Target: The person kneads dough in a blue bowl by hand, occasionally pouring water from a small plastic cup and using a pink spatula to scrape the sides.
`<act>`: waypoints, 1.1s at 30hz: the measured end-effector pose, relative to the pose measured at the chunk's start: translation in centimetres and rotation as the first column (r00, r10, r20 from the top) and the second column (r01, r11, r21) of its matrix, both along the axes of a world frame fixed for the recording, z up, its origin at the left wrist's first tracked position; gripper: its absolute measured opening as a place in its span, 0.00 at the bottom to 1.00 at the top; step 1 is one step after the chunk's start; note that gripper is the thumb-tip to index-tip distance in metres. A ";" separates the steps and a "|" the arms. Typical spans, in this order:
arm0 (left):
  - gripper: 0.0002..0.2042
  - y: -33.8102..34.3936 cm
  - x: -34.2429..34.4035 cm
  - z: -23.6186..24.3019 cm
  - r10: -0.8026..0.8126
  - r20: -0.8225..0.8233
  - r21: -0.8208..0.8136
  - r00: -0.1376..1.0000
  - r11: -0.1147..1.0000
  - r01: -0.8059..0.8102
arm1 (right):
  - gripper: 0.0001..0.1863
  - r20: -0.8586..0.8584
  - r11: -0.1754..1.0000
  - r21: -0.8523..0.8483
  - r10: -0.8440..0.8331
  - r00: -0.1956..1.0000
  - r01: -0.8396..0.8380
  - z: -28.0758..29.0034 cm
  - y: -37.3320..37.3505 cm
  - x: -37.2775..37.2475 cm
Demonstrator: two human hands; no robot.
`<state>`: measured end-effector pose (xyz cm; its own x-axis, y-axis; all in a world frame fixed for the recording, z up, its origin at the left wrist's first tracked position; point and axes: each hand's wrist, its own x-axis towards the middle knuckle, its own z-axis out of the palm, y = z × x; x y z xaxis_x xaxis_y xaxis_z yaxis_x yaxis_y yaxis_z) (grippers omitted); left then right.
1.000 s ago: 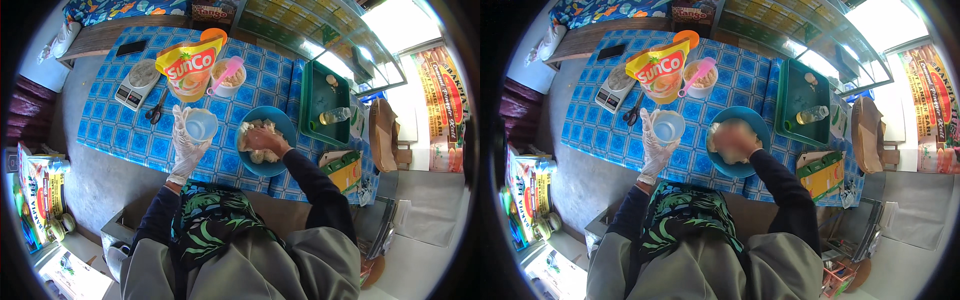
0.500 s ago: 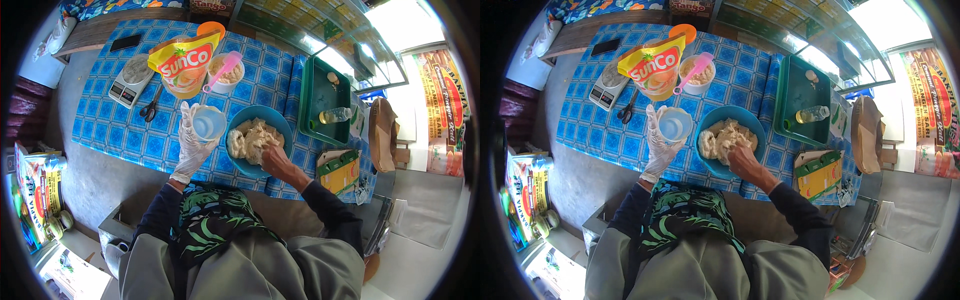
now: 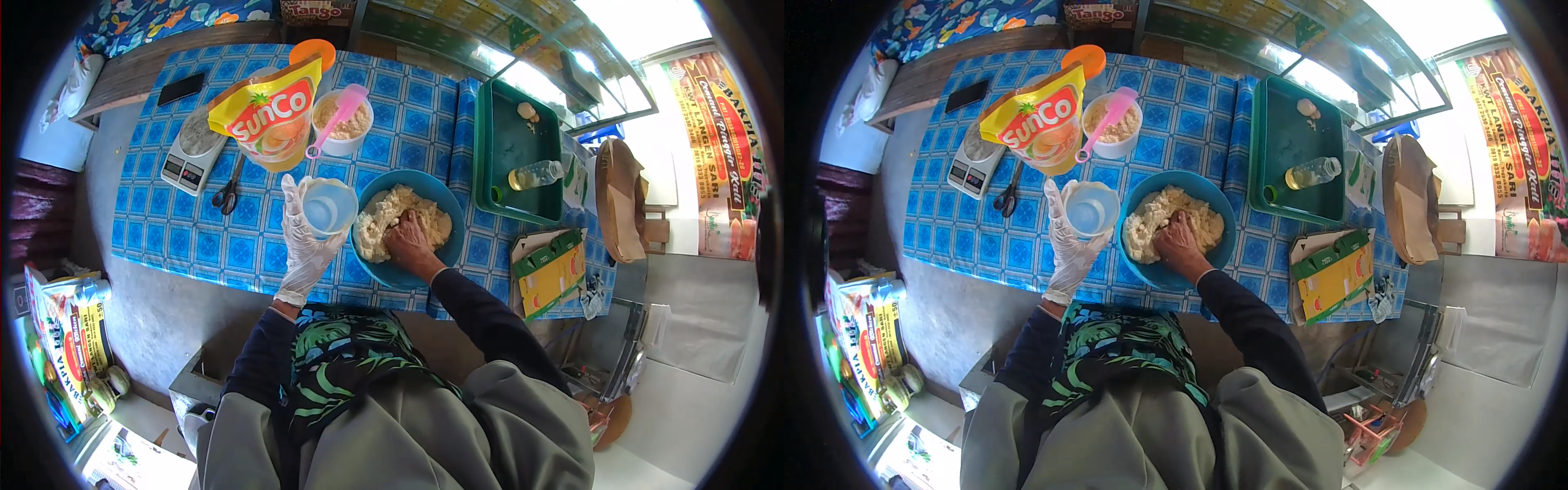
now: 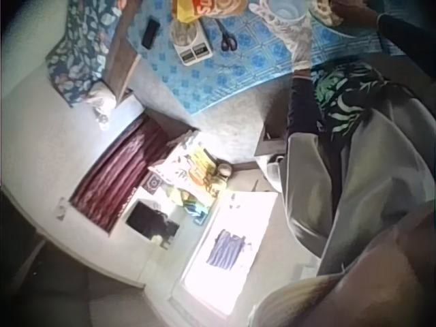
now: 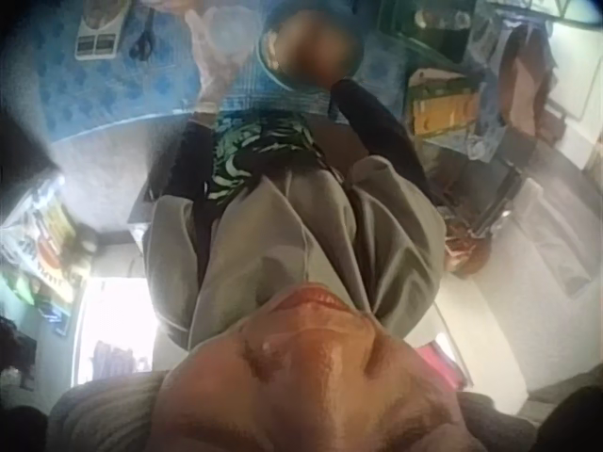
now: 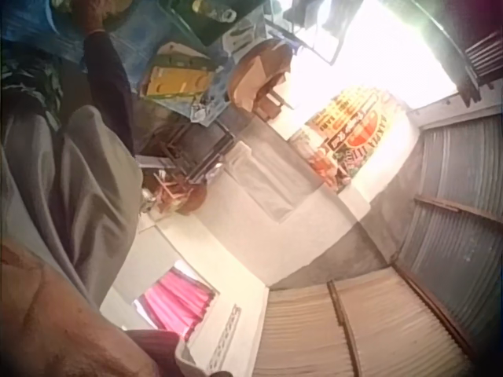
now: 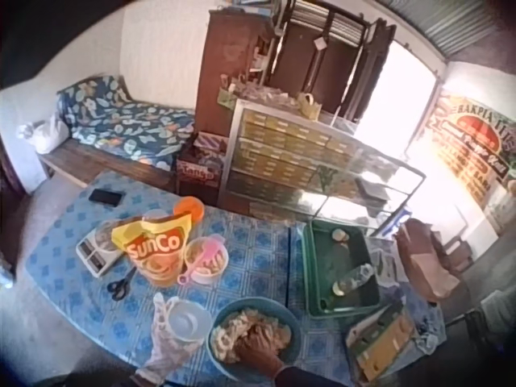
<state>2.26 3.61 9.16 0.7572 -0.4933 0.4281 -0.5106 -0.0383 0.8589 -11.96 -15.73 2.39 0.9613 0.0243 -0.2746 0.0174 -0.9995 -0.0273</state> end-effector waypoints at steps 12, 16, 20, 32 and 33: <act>0.59 3.1 -1.1 1.7 0.056 0.077 -0.029 0.995 0.998 -0.054 | 0.08 0.099 0.980 0.129 -0.163 0.982 0.150 -1.6 -0.5 0.5; 0.59 3.3 -1.2 1.9 0.060 0.102 -0.034 0.993 0.998 -0.057 | 0.08 0.017 0.978 0.138 -0.158 0.987 0.154 -1.5 -1.2 0.9; 0.60 2.8 -1.2 1.7 0.060 0.074 -0.036 0.995 0.998 -0.057 | 0.09 -0.082 0.959 0.283 0.042 0.996 -0.017 1.0 -3.0 1.0; 0.61 1.3 -0.9 0.6 0.040 0.061 -0.055 0.997 0.998 -0.037 | 0.15 -0.163 0.867 0.216 -0.422 0.892 0.450 8.3 -0.4 -4.1; 0.61 1.0 -0.9 0.5 0.030 0.058 -0.054 0.998 0.998 -0.027 | 0.15 -0.063 0.898 0.209 -0.382 0.922 0.386 7.5 -0.3 -4.4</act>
<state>1.37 4.62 9.63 0.7435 -0.4470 0.4974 -0.5596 -0.0088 0.8287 -16.40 -16.00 9.93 0.9021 -0.2856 -0.3235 -0.3694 -0.8986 -0.2369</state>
